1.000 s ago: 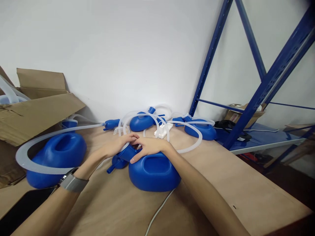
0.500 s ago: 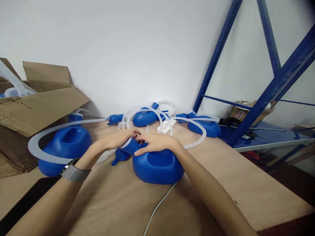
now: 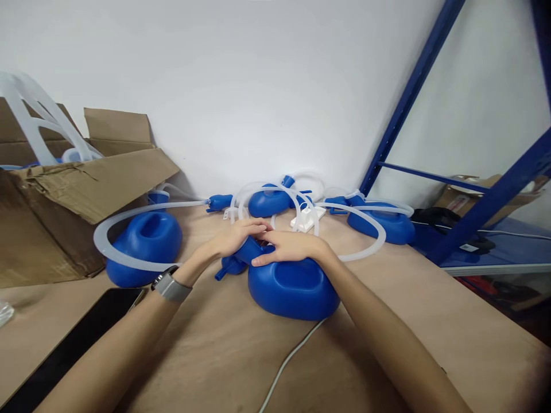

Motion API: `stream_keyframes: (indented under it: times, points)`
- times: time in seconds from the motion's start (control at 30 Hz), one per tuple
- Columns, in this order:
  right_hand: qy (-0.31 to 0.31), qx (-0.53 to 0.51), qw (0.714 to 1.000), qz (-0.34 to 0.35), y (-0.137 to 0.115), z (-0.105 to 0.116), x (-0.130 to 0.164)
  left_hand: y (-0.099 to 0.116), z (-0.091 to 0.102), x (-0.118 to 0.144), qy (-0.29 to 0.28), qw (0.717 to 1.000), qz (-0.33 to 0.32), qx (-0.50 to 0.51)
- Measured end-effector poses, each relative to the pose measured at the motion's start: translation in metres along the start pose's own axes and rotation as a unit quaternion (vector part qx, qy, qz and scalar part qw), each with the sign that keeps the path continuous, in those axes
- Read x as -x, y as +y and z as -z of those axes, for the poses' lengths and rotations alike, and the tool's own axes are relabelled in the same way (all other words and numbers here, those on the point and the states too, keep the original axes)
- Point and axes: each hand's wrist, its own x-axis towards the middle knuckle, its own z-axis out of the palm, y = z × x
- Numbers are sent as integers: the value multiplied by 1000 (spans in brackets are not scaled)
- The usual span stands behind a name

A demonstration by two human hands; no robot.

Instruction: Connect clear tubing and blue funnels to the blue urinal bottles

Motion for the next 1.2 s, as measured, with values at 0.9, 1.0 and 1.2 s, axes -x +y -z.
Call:
stream_keyframes:
  times: [0.9, 1.0, 1.2]
  points:
    - [22, 66, 991, 114, -3, -1, -3, -16, -10, 5, -38, 923, 67, 377]
    - [16, 38, 991, 124, -4, 0, -3, -21, -11, 2, -56, 911, 89, 400]
    - [11, 5, 998, 59, -1, -2, 0, -18, -9, 0, -33, 964, 77, 252]
